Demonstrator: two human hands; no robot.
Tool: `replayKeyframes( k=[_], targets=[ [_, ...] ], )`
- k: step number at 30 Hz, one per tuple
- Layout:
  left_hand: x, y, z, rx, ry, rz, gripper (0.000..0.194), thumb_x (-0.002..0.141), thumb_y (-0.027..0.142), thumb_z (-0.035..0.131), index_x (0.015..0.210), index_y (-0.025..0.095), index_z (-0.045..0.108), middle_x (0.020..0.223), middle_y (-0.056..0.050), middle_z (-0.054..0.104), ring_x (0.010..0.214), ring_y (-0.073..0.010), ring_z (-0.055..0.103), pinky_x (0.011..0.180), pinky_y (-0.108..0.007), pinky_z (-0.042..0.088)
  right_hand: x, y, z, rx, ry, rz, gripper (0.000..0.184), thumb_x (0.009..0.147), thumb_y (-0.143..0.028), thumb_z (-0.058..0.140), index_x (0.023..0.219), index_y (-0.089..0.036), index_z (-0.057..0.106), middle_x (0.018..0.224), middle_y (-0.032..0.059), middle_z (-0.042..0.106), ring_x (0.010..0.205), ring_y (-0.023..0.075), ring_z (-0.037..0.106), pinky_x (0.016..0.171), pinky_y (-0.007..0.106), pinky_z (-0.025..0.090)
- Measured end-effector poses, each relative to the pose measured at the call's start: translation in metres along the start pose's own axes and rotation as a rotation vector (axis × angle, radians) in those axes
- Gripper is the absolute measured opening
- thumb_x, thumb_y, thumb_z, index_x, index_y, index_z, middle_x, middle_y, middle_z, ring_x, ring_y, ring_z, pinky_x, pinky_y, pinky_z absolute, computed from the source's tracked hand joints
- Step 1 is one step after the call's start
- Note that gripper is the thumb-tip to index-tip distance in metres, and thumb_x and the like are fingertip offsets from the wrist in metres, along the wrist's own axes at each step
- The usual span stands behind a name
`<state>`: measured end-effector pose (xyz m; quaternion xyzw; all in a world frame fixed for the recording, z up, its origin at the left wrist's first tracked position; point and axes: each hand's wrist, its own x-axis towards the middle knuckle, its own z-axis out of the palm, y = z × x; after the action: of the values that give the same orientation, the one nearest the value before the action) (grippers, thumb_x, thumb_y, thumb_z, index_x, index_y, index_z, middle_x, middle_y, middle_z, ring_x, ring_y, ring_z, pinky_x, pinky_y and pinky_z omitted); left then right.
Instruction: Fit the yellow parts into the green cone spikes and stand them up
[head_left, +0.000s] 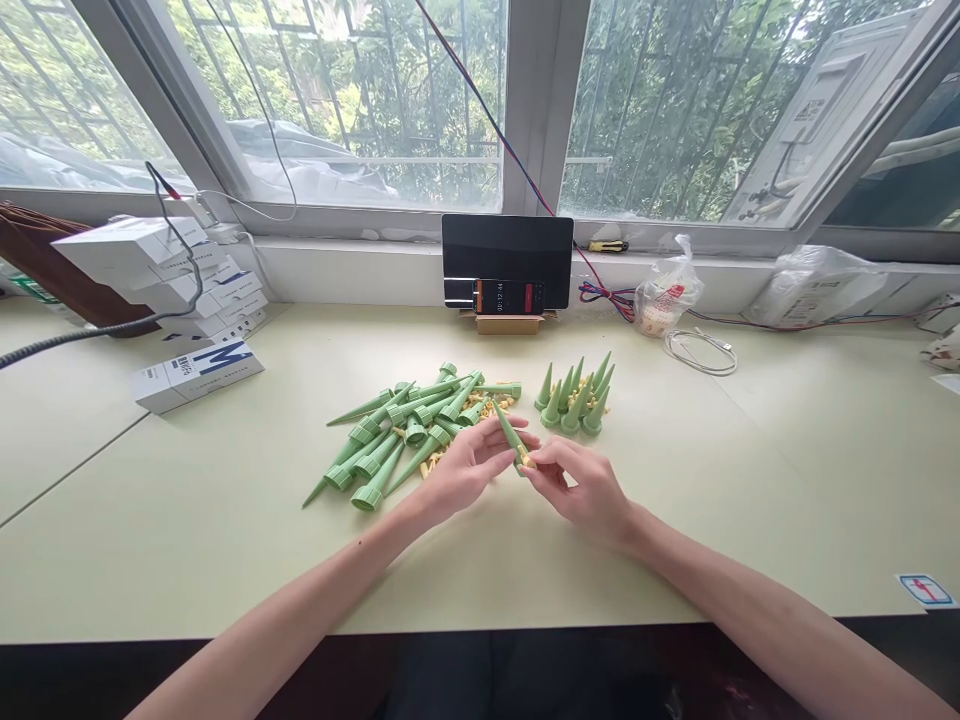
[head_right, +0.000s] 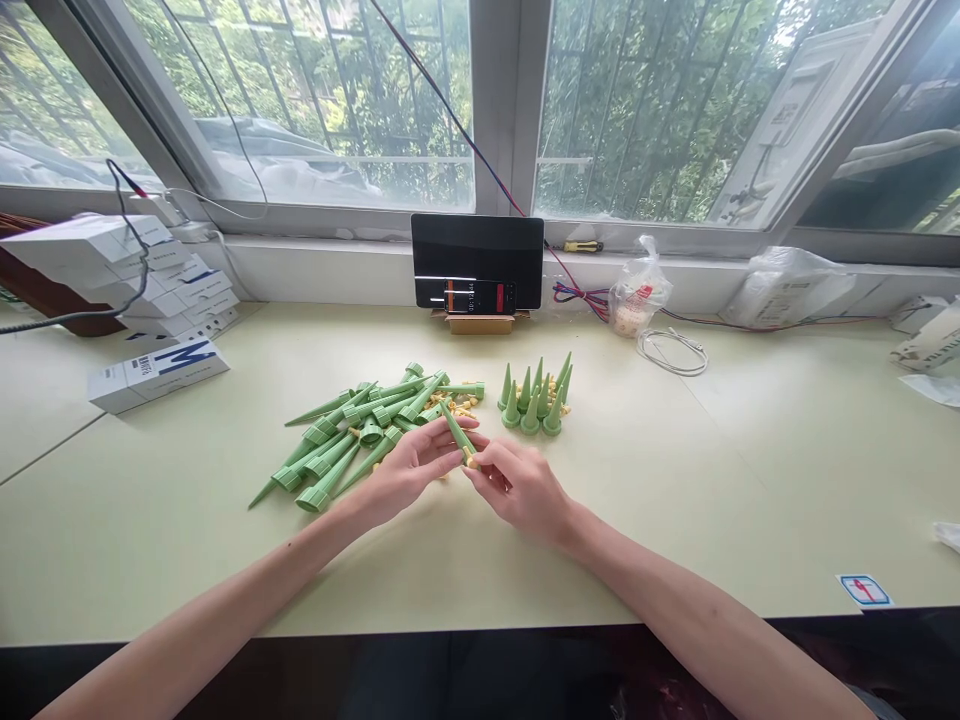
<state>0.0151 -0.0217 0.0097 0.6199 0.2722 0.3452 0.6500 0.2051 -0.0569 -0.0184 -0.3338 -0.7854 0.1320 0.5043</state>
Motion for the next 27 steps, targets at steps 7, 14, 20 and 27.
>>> replayKeyframes(
  k=[7,14,20,27],
  targets=[
    [0.0006,-0.0023,-0.0009,-0.034,-0.030,0.003,0.038,0.091,0.028,0.065,0.126,0.018,0.057,0.126,-0.014,0.065,0.117,-0.0273,0.061,0.094,-0.036,0.050,0.0002,-0.0003,0.0010,-0.005,0.010,-0.019,0.010,0.091,-0.015,0.060,0.083,-0.021,0.055,0.066,-0.0021,0.053,0.051,0.0094,0.047,0.050,0.022,0.040],
    [0.0004,-0.0039,-0.0016,-0.034,-0.012,-0.014,0.041,0.090,0.030,0.066,0.129,0.018,0.057,0.127,-0.014,0.064,0.121,-0.0295,0.059,0.098,-0.040,0.049,0.0006,-0.0046,0.0018,-0.001,0.010,0.096,0.005,0.090,-0.017,0.060,0.089,-0.021,0.057,0.070,-0.0019,0.054,0.051,0.0090,0.048,0.049,0.022,0.043],
    [0.0004,-0.0059,-0.0014,-0.027,0.002,-0.043,0.044,0.088,0.033,0.068,0.128,0.018,0.058,0.131,-0.015,0.061,0.125,-0.0313,0.056,0.100,-0.041,0.048,-0.0010,-0.0040,0.0042,-0.032,-0.041,0.108,0.007,0.091,-0.018,0.059,0.097,-0.020,0.061,0.076,0.0000,0.055,0.054,0.0091,0.050,0.051,0.022,0.045],
    [-0.0004,-0.0087,-0.0035,-0.002,-0.028,-0.029,0.042,0.089,0.034,0.066,0.129,0.021,0.059,0.134,-0.013,0.060,0.126,-0.0305,0.055,0.102,-0.041,0.049,-0.0059,-0.0001,0.0067,-0.036,-0.067,0.061,0.005,0.092,-0.016,0.054,0.092,-0.020,0.058,0.073,-0.0001,0.052,0.059,0.0110,0.050,0.056,0.024,0.046]
  ],
)
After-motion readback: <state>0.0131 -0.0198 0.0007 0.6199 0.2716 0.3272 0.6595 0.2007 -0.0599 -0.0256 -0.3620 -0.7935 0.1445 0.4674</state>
